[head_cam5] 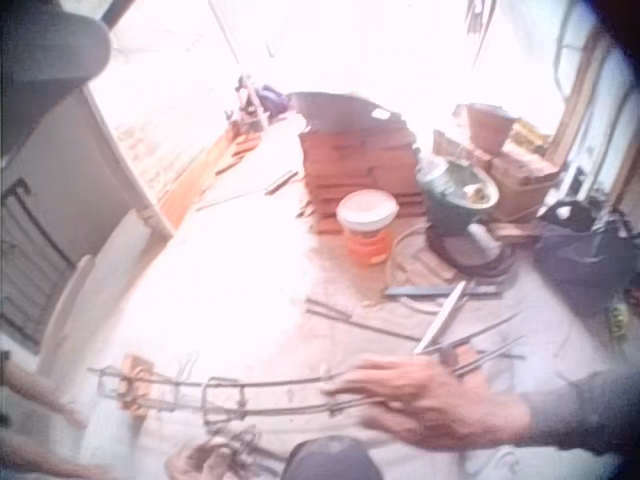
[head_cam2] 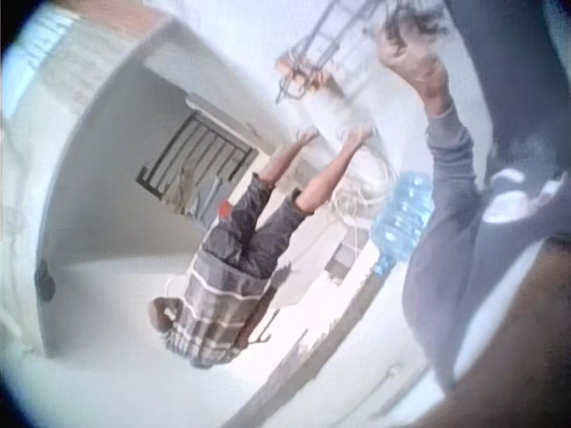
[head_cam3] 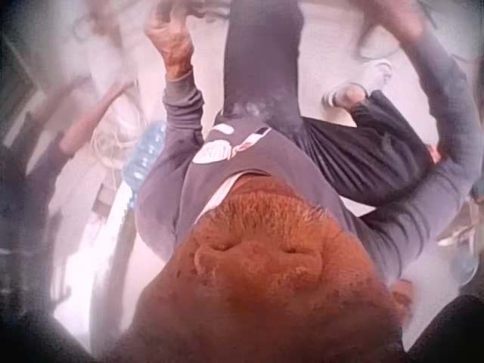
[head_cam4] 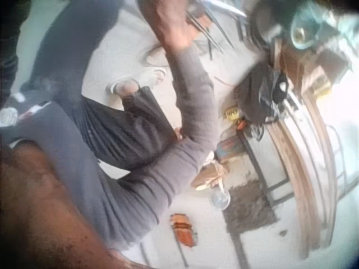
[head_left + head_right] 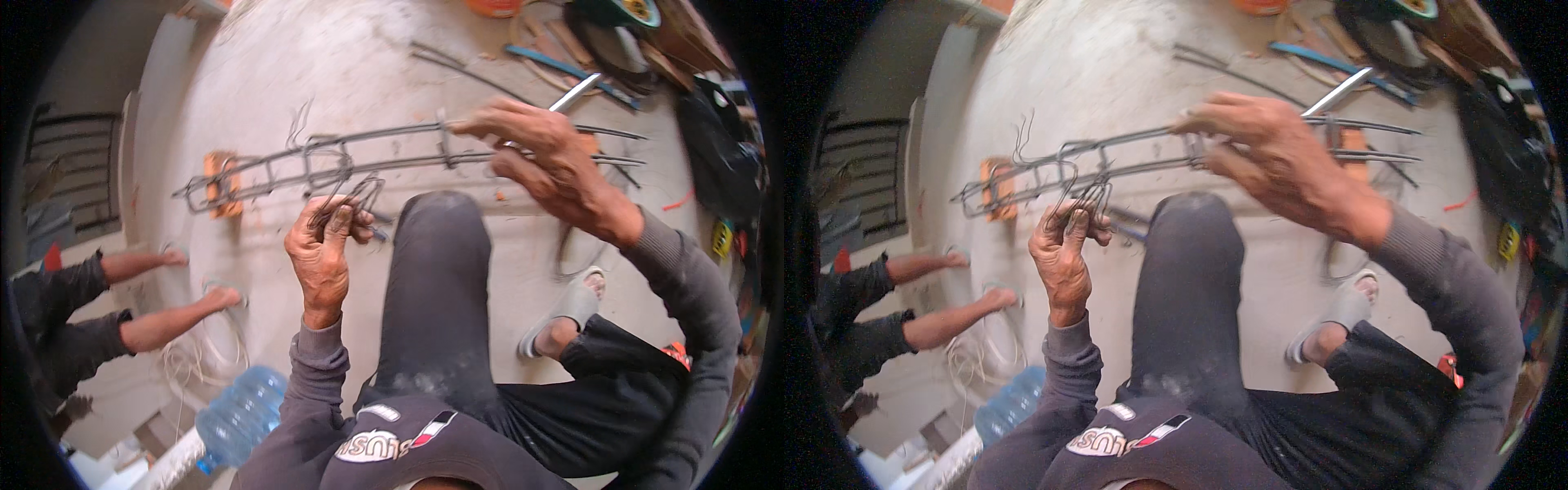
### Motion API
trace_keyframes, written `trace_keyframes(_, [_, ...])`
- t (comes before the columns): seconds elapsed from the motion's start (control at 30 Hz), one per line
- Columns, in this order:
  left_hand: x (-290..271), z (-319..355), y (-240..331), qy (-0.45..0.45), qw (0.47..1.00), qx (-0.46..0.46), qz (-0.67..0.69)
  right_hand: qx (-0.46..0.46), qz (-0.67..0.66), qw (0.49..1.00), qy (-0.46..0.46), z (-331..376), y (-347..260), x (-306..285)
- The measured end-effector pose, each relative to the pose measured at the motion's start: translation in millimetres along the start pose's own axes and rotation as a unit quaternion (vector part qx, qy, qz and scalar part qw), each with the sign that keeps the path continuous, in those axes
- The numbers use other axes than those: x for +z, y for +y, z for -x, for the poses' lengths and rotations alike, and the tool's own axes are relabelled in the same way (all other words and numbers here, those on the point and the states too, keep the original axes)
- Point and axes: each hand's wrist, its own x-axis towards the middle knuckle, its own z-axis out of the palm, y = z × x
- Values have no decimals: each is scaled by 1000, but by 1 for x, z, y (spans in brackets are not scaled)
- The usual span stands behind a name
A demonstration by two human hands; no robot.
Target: The person sits on the floor and assembles a metal frame by inserting rods and securing them with wire. They use pliers to twist and tighten the wire around the frame joints.
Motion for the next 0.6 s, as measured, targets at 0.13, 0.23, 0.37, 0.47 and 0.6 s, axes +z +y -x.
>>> trace_keyframes(0.13, [77, -27, 33, -135, 990, -28, 18, -55, -92, 988, 115, -22, 0, -4])
trace_keyframes(0.23, [116, -37, 36, -200, 979, -35, 32, 34, -127, 990, 51, -14, -7, -29])
trace_keyframes(0.37, [136, -45, 34, -221, 974, 14, -56, 121, -282, 945, 111, 3, 2, -40])
trace_keyframes(0.47, [145, -53, 39, -176, 984, 0, 18, 179, -192, 964, 44, 14, 10, -58])
trace_keyframes(0.6, [166, -61, 47, -239, 964, 17, 120, 130, -98, 986, 28, 23, 18, -55])
